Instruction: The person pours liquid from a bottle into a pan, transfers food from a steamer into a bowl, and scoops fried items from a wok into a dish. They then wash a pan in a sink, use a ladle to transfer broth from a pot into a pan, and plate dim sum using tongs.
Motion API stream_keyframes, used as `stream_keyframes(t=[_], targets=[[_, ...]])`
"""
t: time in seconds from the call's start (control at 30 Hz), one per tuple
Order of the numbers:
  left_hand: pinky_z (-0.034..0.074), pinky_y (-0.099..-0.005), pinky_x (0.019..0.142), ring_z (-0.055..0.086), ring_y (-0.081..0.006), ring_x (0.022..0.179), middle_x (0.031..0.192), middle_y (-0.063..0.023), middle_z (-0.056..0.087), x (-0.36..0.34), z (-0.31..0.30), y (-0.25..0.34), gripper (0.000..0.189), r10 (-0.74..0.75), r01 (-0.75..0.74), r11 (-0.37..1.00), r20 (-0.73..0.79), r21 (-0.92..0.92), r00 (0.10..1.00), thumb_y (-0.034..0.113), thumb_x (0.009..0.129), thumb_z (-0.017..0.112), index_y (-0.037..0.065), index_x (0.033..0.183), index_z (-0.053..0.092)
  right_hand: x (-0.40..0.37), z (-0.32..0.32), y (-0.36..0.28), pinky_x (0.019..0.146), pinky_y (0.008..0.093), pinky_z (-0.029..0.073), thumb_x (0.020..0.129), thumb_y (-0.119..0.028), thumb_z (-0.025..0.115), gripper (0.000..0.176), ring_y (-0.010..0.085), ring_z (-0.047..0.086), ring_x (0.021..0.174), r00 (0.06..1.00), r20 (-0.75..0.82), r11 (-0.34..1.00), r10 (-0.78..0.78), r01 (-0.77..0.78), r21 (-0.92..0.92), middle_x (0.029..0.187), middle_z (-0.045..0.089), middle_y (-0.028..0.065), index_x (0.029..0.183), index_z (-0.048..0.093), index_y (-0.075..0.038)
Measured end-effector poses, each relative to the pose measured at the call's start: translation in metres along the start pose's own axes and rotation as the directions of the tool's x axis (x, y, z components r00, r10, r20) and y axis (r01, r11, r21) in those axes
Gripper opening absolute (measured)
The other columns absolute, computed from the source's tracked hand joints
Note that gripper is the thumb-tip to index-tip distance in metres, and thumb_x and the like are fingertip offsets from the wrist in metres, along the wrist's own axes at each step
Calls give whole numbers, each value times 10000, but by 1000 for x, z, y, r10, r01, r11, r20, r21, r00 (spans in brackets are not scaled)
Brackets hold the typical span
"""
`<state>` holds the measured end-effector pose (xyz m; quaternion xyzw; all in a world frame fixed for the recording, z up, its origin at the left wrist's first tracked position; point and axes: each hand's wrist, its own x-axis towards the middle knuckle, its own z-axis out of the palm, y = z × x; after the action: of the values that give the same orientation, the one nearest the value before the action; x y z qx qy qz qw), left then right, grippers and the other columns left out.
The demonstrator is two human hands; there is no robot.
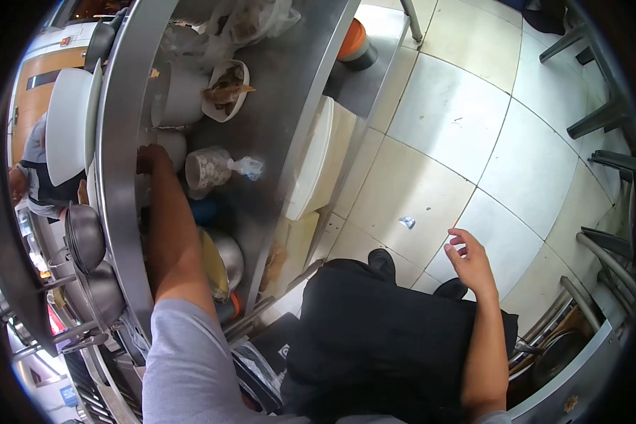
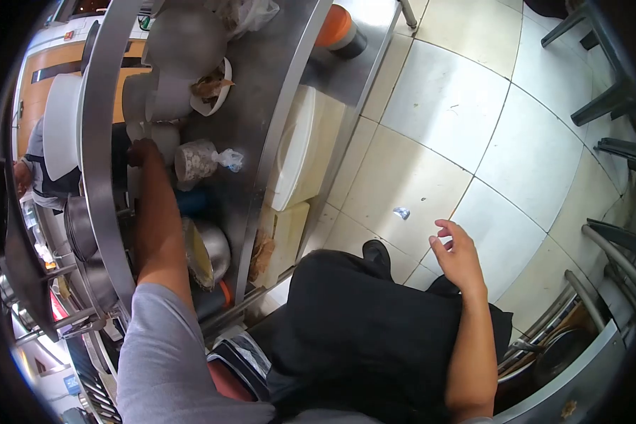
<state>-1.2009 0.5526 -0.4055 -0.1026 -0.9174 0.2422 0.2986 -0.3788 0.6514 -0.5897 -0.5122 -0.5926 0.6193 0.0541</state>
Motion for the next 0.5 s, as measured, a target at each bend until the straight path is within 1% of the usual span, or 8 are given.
stream_keyframes(t=[0.07, 0.1, 0.17, 0.27, 0.37, 0.4, 0.47, 0.5], targets=[[567, -509, 820, 719, -376, 975, 1075, -200, 731, -11, 5, 3, 307, 53, -43, 995, -119, 85, 991, 234, 1007, 514, 22, 1076, 727, -7, 2, -3, 733, 333, 535, 933, -221, 697, 390, 196, 611, 769, 1000, 11, 1000, 13, -13, 18, 1045, 684, 134, 1276, 638, -46], [562, -511, 820, 716, -383, 969, 1063, -213, 728, -33, -12, 5, 306, 44, -38, 999, -205, 30, 978, 226, 1016, 504, 12, 1063, 719, -10, 3, -3, 736, 337, 538, 934, -221, 696, 389, 199, 619, 777, 1000, 17, 999, 26, -26, 23, 1057, 688, 137, 1277, 639, -48], [551, -515, 821, 711, -396, 956, 1040, -241, 720, -89, -63, 6, 309, -16, -50, 980, -332, -191, 943, 209, 1033, 483, -8, 1037, 703, -17, 8, 1, 739, 335, 539, 933, -222, 696, 388, 201, 626, 782, 1000, 11, 999, 9, -9, 40, 1058, 688, 137, 1276, 639, -49], [534, -520, 821, 704, -417, 938, 1004, -282, 709, -179, -142, 5, 324, -5, -166, 843, -315, -512, 949, 185, 1059, 453, -38, 999, 679, -37, 9, -9, 745, 323, 540, 935, -204, 696, 380, 183, 632, 813, 999, -20, 993, 27, -25, 112, 1078, 687, 119, 1280, 642, -55], [492, -496, 871, 636, -412, 988, 1041, -264, 656, -265, -216, -5, 184, 157, -243, 497, -190, -833, 969, 121, 1027, 506, -12, 1047, 632, -65, 13, -45, 781, 318, 548, 960, -198, 688, 403, 159, 644, 898, 998, -56, 963, 19, -3, 271, 1145, 674, 98, 1335, 614, -70], [483, -494, 890, 612, -419, 1019, 1078, -269, 641, -283, -209, -12, 175, 261, -336, 406, -245, -850, 934, 125, 998, 557, 7, 1100, 637, -78, 10, -68, 803, 322, 552, 967, -202, 684, 428, 165, 652, 918, 1000, -12, 917, -20, 23, 398, 1174, 665, 104, 1367, 590, -81], [475, -472, 842, 556, -383, 966, 993, -198, 582, -326, -310, -17, 111, 471, -501, 100, -403, -860, 785, 11, 928, 580, 15, 1034, 615, -110, 5, -123, 847, 329, 562, 980, -210, 676, 482, 175, 666, 960, 994, 41, 774, -103, 54, 631, 1230, 647, 115, 1430, 543, -103], [466, -443, 858, 545, -364, 978, 1007, -183, 561, -344, -335, -24, 169, 569, -528, 3, -432, -849, 699, -43, 887, 592, 26, 1041, 598, -127, 1, -150, 878, 356, 567, 987, -223, 669, 550, 195, 658, 1030, 988, 76, 697, -137, 41, 716, 1306, 603, 131, 1488, 467, -118]])
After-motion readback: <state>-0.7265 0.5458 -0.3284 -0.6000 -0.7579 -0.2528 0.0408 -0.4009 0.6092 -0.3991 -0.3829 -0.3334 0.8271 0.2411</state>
